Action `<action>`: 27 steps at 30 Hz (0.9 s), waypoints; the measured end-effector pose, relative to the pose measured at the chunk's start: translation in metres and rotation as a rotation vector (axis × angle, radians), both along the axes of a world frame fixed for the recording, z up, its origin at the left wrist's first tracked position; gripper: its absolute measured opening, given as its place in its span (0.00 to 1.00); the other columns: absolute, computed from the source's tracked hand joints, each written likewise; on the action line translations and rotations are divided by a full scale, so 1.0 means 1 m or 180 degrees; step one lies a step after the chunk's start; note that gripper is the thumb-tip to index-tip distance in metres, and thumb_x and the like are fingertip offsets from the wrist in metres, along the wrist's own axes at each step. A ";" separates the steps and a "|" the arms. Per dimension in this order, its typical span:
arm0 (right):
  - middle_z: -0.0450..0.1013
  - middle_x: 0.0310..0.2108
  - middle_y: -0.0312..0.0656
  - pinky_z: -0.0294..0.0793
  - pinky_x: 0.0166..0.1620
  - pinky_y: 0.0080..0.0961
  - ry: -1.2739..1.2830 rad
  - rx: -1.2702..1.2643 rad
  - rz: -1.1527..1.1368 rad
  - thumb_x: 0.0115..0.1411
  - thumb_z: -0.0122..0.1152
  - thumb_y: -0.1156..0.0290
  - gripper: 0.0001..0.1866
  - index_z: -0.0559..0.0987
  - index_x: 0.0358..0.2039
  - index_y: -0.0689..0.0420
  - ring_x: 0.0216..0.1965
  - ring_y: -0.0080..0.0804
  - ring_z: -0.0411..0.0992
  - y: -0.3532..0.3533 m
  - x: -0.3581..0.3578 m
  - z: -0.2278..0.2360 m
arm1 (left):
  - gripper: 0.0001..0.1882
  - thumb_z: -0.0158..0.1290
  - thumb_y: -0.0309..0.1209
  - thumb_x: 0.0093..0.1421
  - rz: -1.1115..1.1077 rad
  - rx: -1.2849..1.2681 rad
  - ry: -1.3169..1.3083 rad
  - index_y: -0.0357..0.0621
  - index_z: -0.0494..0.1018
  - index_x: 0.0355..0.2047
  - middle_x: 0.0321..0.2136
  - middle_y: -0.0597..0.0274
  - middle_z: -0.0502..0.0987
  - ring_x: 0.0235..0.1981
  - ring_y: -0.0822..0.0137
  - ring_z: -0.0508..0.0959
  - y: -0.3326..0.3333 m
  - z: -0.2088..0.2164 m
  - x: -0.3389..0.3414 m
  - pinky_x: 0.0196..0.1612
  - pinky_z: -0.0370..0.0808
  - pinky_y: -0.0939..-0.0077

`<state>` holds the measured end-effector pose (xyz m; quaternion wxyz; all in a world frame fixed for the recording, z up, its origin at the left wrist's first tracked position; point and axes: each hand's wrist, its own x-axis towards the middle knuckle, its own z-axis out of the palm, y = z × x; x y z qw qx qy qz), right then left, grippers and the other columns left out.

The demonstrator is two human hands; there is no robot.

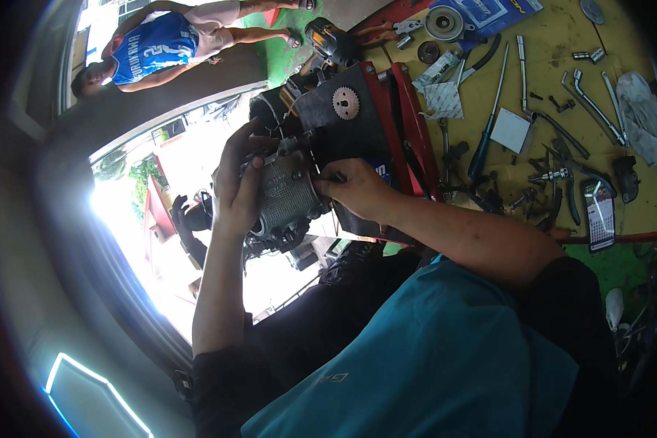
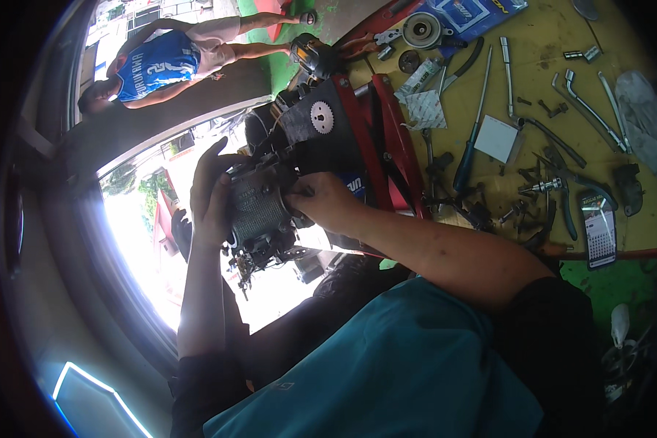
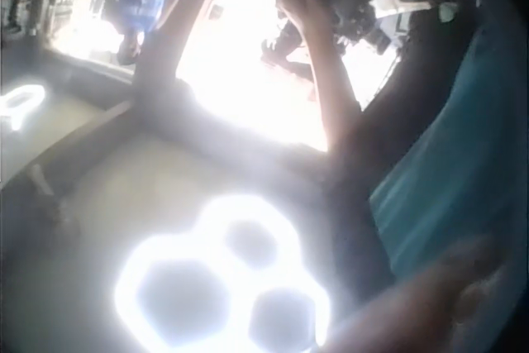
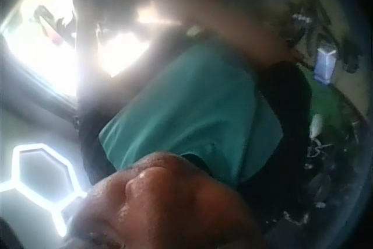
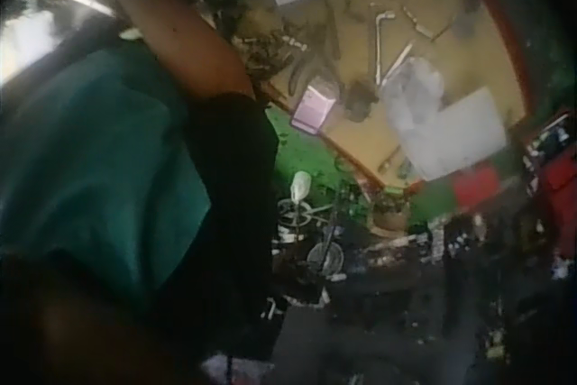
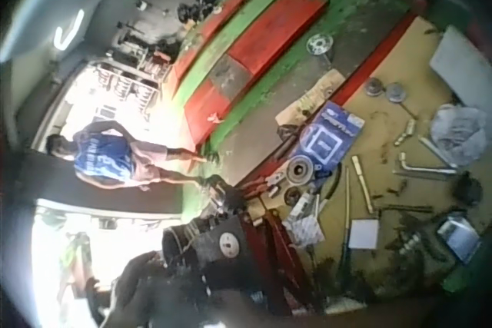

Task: The person assembles a motorcycle engine on a workbench, installing a timing chain and sprocket into the cylinder head. They use a screwdriver to tighten bolts and a power drill to secure components. The person also handles a gear and other small engine parts during the process.

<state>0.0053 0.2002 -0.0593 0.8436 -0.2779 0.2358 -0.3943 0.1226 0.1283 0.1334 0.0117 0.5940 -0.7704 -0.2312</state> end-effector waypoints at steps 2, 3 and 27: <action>0.79 0.29 0.38 0.74 0.40 0.24 -0.0086 0.0014 0.0053 0.68 0.64 0.69 0.10 0.84 0.37 0.65 0.33 0.21 0.75 -0.003 0.000 -0.001 | 0.29 0.47 0.36 0.68 0.0069 -0.0002 0.0009 0.37 0.65 0.67 0.47 0.48 0.82 0.52 0.55 0.82 0.000 0.000 0.001 0.57 0.75 0.60; 0.79 0.29 0.38 0.74 0.40 0.24 -0.0028 -0.0018 0.0045 0.68 0.63 0.69 0.10 0.84 0.38 0.65 0.34 0.21 0.75 -0.002 -0.002 0.000 | 0.29 0.47 0.36 0.68 0.0114 -0.0015 0.0024 0.37 0.65 0.67 0.47 0.49 0.83 0.51 0.56 0.82 0.002 0.001 0.001 0.57 0.75 0.60; 0.77 0.42 0.49 0.76 0.45 0.36 0.4141 -0.0784 -0.1069 0.56 0.63 0.70 0.28 0.71 0.57 0.62 0.44 0.43 0.77 0.043 -0.144 -0.082 | 0.32 0.44 0.51 0.72 0.0184 -0.0293 0.0416 0.52 0.60 0.70 0.55 0.45 0.79 0.61 0.45 0.75 0.011 0.004 0.010 0.64 0.67 0.55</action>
